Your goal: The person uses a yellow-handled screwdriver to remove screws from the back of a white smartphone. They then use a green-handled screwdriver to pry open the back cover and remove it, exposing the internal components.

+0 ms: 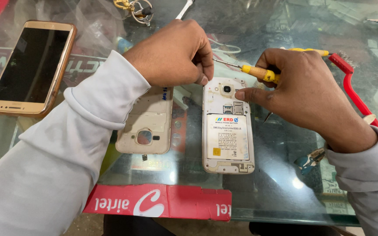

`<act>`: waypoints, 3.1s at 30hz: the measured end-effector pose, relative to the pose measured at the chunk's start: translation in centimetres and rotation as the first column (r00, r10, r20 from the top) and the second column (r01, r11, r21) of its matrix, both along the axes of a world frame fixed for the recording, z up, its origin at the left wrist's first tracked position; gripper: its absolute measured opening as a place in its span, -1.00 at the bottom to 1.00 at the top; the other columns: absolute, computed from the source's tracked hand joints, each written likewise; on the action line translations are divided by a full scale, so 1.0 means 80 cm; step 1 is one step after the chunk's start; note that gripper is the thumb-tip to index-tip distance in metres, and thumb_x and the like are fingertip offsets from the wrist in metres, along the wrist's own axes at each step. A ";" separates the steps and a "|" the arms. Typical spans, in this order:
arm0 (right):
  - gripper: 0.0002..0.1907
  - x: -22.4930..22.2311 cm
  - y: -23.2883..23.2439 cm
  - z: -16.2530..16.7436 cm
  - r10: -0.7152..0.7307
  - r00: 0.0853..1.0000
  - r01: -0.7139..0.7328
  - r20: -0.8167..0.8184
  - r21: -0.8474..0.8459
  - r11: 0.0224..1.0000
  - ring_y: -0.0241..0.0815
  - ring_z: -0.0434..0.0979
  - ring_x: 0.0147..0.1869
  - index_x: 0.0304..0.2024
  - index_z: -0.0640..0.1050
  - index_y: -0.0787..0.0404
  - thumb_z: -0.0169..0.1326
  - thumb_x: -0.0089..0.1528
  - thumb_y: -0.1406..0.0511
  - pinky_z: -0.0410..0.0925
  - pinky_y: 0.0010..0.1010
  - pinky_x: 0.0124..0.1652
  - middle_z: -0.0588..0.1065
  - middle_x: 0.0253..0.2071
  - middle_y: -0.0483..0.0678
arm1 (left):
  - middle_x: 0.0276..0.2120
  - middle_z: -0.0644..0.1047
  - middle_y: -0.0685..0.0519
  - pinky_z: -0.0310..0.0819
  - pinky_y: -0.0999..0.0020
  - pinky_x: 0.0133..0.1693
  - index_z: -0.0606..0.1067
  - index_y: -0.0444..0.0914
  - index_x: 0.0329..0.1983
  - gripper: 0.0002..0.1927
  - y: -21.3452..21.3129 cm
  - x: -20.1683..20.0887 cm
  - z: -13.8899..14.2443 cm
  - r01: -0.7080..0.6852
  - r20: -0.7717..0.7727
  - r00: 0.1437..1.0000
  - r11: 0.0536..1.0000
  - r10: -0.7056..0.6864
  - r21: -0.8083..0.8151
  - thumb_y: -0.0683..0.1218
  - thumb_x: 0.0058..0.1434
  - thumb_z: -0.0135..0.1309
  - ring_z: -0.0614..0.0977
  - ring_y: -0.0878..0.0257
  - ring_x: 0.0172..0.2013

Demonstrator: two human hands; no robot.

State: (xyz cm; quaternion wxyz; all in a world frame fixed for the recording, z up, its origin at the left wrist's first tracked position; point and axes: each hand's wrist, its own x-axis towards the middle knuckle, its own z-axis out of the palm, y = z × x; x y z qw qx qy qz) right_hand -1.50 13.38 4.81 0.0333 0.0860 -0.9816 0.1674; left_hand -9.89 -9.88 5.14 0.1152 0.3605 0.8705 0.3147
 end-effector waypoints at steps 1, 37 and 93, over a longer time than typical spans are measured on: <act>-0.50 0.000 0.000 0.000 0.001 1.000 -0.001 -0.001 -0.004 1.000 -0.11 0.49 -0.57 -0.26 0.60 0.28 0.44 0.01 0.04 0.34 -0.24 -0.48 0.51 -0.59 0.03 | -0.48 0.68 0.04 0.60 0.38 -0.33 0.67 -0.27 -0.45 -0.91 0.000 0.000 0.000 0.000 -0.008 1.000 1.000 0.000 -0.004 -0.22 -0.07 0.32 0.70 0.32 -0.45; -0.52 -0.001 -0.001 0.000 0.019 1.000 -0.020 -0.017 -0.007 1.000 -0.09 0.49 -0.56 -0.29 0.61 0.29 0.44 0.02 0.04 0.33 -0.21 -0.47 0.51 -0.57 0.03 | -0.50 0.68 0.02 0.59 0.37 -0.38 0.70 -0.22 -0.46 -0.84 0.001 -0.002 -0.004 0.045 -0.074 0.996 0.999 -0.044 0.016 -0.29 -0.10 0.22 0.71 0.29 -0.47; -0.85 -0.035 -0.006 0.020 0.232 0.876 -0.483 -0.424 -0.784 0.390 -0.19 0.61 0.17 0.16 0.38 0.24 -0.05 0.54 0.42 0.53 -0.39 0.20 0.49 0.10 0.02 | -0.45 0.62 0.04 0.54 0.29 -0.33 0.68 -0.25 -0.38 -0.59 -0.009 -0.001 0.004 -0.025 0.040 0.999 0.996 0.028 -0.090 -0.02 -0.30 0.53 0.68 0.21 -0.40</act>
